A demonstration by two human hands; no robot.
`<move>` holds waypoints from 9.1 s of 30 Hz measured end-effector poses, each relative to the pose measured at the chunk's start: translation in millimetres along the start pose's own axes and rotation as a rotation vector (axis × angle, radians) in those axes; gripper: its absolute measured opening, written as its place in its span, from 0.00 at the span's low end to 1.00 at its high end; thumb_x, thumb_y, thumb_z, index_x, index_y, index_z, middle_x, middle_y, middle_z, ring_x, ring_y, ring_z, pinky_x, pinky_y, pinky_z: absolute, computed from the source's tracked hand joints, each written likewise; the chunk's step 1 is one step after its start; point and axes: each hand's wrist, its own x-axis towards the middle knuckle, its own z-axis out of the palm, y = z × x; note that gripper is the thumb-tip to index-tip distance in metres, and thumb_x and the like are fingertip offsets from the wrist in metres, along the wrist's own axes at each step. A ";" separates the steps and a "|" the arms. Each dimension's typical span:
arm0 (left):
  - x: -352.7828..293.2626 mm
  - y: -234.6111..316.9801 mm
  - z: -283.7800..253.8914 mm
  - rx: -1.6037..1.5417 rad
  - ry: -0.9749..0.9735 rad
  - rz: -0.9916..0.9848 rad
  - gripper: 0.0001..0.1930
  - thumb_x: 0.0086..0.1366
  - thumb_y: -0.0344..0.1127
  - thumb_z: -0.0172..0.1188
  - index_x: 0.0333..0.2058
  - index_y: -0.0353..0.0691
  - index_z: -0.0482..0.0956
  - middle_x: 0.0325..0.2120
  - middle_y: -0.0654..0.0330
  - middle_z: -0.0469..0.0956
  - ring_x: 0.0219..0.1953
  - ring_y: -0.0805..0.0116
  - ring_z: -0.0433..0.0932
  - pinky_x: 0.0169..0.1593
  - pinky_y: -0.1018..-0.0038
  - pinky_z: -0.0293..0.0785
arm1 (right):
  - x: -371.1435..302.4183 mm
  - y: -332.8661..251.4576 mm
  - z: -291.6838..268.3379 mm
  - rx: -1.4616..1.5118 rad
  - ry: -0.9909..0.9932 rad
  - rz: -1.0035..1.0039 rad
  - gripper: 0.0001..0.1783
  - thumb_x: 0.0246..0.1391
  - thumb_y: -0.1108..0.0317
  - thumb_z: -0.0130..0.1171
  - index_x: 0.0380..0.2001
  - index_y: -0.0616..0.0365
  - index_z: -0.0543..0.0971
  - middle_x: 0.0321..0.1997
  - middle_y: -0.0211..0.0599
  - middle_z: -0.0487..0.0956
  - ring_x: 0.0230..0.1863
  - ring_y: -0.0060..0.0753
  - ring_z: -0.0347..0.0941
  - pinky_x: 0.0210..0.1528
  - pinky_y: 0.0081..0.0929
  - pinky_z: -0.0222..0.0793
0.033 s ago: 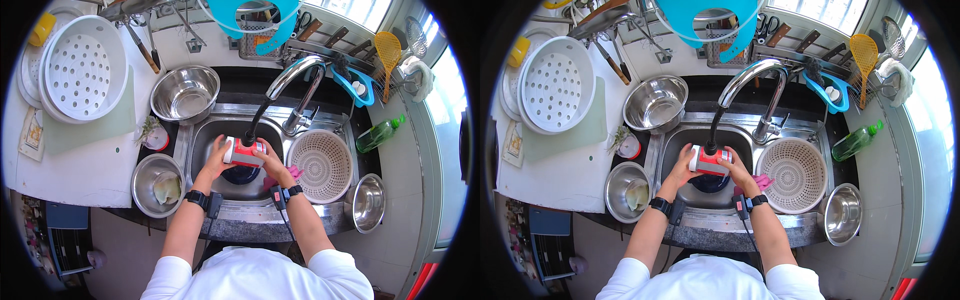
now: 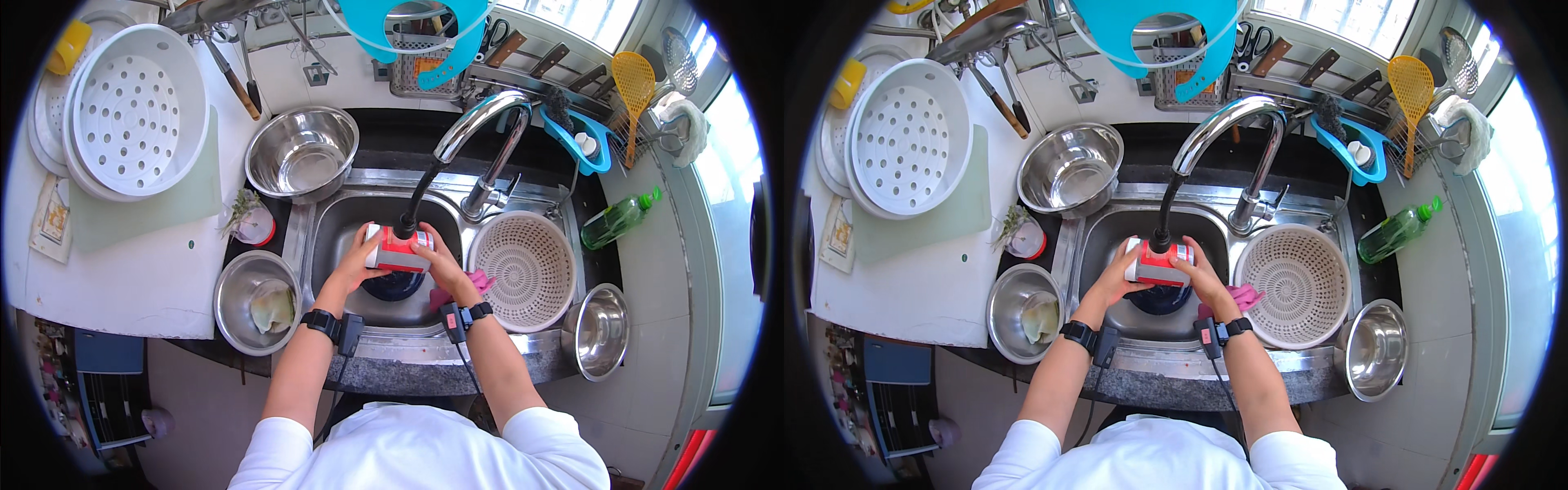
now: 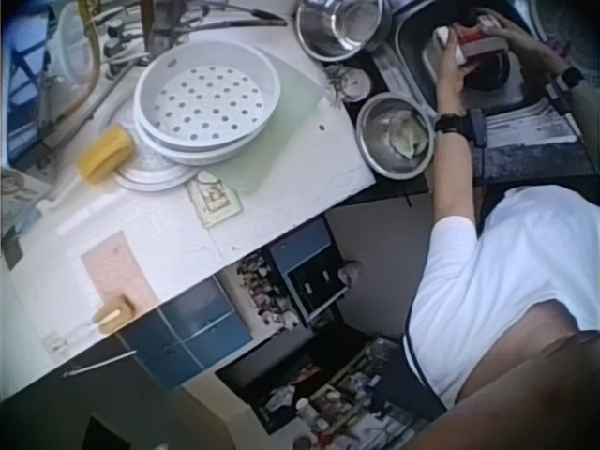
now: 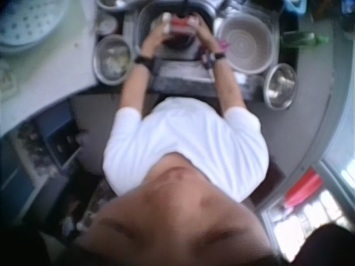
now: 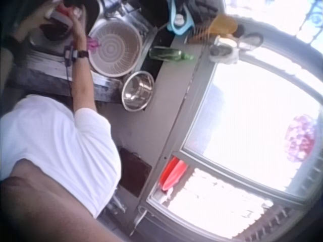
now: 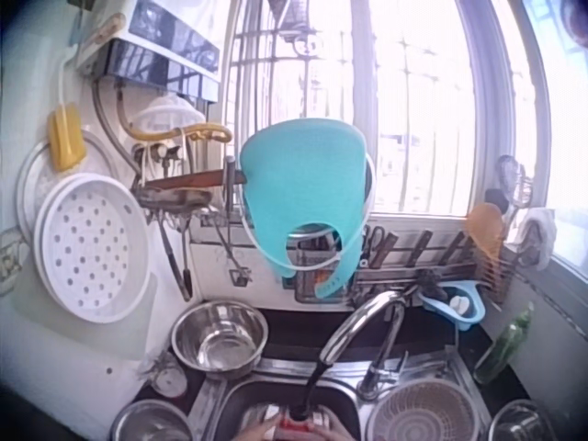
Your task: The person washes a red and white container in a sink, rinsing different parts of the container and its lid with water.
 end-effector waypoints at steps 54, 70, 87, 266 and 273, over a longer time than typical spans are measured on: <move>-34.8 -14.2 5.8 0.323 0.406 0.218 0.30 0.58 0.46 0.60 0.57 0.52 0.59 0.52 0.58 0.67 0.41 0.62 0.76 0.23 0.70 0.76 | -108.9 -315.2 -376.7 0.400 0.767 -0.390 0.25 0.60 0.40 0.46 0.24 0.50 0.67 0.13 0.21 0.57 0.10 0.16 0.46 0.11 0.17 0.40; -48.9 -18.1 4.1 0.209 0.245 0.097 0.36 0.57 0.50 0.62 0.59 0.47 0.55 0.49 0.55 0.68 0.40 0.63 0.76 0.27 0.68 0.77 | -90.0 2.9 31.2 -1.032 0.172 -0.854 0.20 0.51 0.79 0.53 0.49 0.62 0.72 0.46 0.50 0.74 0.45 0.51 0.72 0.47 0.38 0.69; -51.8 -18.0 -37.9 0.275 -0.027 0.258 0.23 0.62 0.41 0.58 0.54 0.42 0.66 0.42 0.61 0.72 0.44 0.73 0.71 0.47 0.77 0.67 | -65.8 25.7 117.9 -1.346 0.310 -0.860 0.26 0.51 0.60 0.56 0.51 0.65 0.68 0.48 0.50 0.74 0.47 0.49 0.72 0.47 0.41 0.68; 36.2 -37.9 -1.8 -0.439 0.367 0.270 0.20 0.62 0.46 0.61 0.46 0.38 0.72 0.40 0.60 0.75 0.41 0.71 0.76 0.44 0.76 0.74 | 4.4 -4.1 40.7 -1.317 0.148 -0.784 0.36 0.39 0.56 0.72 0.51 0.58 0.71 0.52 0.49 0.68 0.53 0.46 0.68 0.50 0.29 0.68; 29.1 -25.9 -10.7 -0.383 0.183 0.410 0.29 0.61 0.52 0.60 0.53 0.39 0.65 0.45 0.57 0.73 0.43 0.68 0.76 0.46 0.71 0.75 | 4.2 -40.5 19.4 0.032 -0.310 0.402 0.39 0.46 0.50 0.69 0.57 0.53 0.66 0.60 0.40 0.65 0.58 0.40 0.66 0.52 0.38 0.70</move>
